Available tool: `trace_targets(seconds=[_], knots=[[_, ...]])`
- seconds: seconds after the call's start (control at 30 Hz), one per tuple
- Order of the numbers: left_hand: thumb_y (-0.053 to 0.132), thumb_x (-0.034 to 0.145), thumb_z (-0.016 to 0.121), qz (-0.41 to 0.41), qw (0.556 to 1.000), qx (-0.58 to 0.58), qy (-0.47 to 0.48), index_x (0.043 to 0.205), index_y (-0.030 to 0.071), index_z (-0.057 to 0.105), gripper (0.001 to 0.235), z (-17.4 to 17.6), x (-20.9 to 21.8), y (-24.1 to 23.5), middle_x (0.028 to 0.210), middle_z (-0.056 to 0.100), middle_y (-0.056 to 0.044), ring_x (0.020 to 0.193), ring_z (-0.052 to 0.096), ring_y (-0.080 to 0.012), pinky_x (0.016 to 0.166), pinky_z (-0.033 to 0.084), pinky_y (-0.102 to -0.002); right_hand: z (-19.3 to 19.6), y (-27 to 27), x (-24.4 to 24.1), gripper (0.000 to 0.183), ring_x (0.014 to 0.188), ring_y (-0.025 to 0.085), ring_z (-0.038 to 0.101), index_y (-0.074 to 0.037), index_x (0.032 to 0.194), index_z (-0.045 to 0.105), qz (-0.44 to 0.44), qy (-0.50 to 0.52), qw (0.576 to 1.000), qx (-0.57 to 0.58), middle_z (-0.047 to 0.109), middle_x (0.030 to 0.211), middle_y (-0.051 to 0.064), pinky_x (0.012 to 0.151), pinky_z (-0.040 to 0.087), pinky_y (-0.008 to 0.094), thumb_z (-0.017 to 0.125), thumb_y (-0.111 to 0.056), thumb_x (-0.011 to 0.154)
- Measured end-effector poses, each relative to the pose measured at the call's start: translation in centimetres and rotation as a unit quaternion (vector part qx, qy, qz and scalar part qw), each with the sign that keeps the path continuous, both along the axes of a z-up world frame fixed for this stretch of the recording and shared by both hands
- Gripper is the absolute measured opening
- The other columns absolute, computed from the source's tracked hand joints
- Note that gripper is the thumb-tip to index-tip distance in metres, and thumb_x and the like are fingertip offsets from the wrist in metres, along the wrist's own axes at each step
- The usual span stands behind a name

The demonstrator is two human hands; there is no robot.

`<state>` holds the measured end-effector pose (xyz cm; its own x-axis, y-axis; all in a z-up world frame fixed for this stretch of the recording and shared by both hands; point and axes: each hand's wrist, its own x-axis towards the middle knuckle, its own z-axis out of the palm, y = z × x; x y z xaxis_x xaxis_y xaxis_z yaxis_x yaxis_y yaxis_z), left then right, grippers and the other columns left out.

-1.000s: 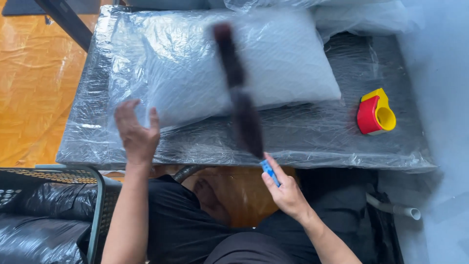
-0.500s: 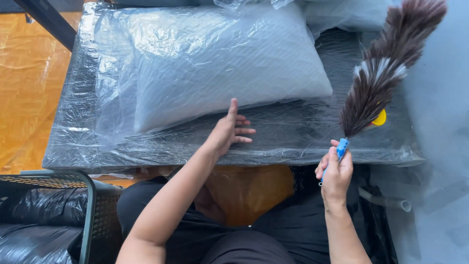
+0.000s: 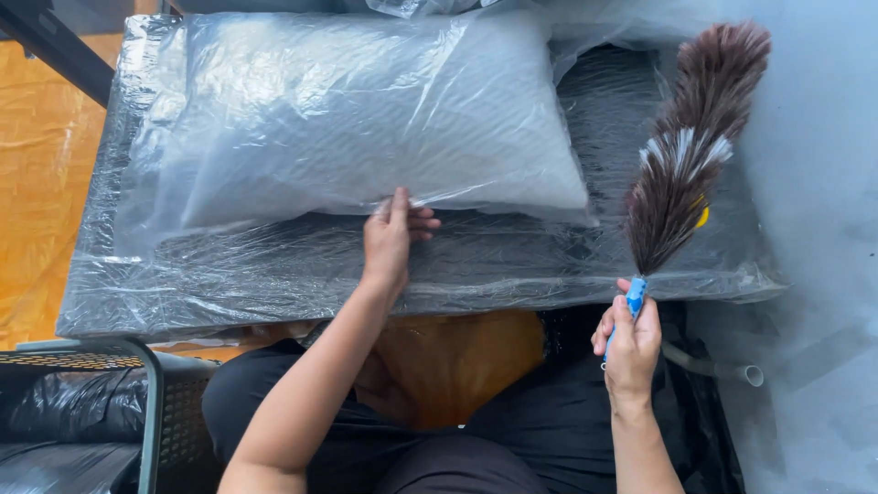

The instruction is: The person uses a feather duster to clean the surface of a pillow wrapped in bubble wrap. They then insert a vacuum cleaner hose into the corner of the pillow to remove air, compressing the pillow.

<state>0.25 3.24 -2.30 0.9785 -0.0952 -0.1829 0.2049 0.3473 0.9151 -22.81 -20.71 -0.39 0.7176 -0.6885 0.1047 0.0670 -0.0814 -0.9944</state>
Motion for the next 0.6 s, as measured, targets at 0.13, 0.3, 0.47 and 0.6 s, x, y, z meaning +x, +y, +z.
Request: trace_targets(seconds=[0.13,0.3,0.47,0.6], knots=[[0.039,0.106,0.055,0.003,0.999,0.024,0.047,0.095,0.007,0.061,0.035,1.3,-0.8,7.3,0.079,0.073,-0.018,0.068,0.077,-0.0287,0.058,0.063,-0.034,0.9,0.8,-1.0,0.029,0.031,0.016,0.048,0.004,0.13,0.052,0.009,0.043,0.998,-0.033,0.046,0.058,0.006,0.037,0.044,0.03,0.043,-0.018,0.113],[0.023,0.11,0.053,0.028,0.996,-0.021,0.084,0.102,0.005,0.062,0.021,2.7,-1.6,17.3,0.08,0.061,-0.006,0.068,0.062,-0.0172,0.067,0.056,-0.031,1.0,2.4,-3.4,0.049,0.042,0.01,0.051,-0.005,0.14,0.055,0.174,0.149,0.957,-0.177,0.056,0.058,-0.001,0.043,0.043,0.024,0.051,-0.035,0.1],[0.026,0.108,0.057,0.076,0.991,0.038,0.102,0.109,0.005,0.063,0.022,1.6,-1.5,21.2,0.083,0.058,-0.001,0.07,0.056,-0.0101,0.066,0.048,-0.024,-0.3,4.7,-3.8,0.04,0.047,0.017,0.063,-0.015,0.129,0.065,0.28,0.162,0.868,-0.376,0.074,0.077,0.0,0.05,0.051,0.033,0.068,-0.026,0.09],[0.03,0.105,0.06,0.065,0.995,0.036,0.066,0.108,0.001,0.064,0.029,2.0,-1.7,20.6,0.082,0.061,-0.004,0.068,0.059,-0.0122,0.067,0.054,-0.029,-2.1,2.5,-3.4,0.038,0.071,0.035,0.072,-0.005,0.137,0.057,0.098,0.289,0.889,-0.342,0.075,0.092,0.017,0.063,0.055,0.045,0.056,-0.024,0.104]])
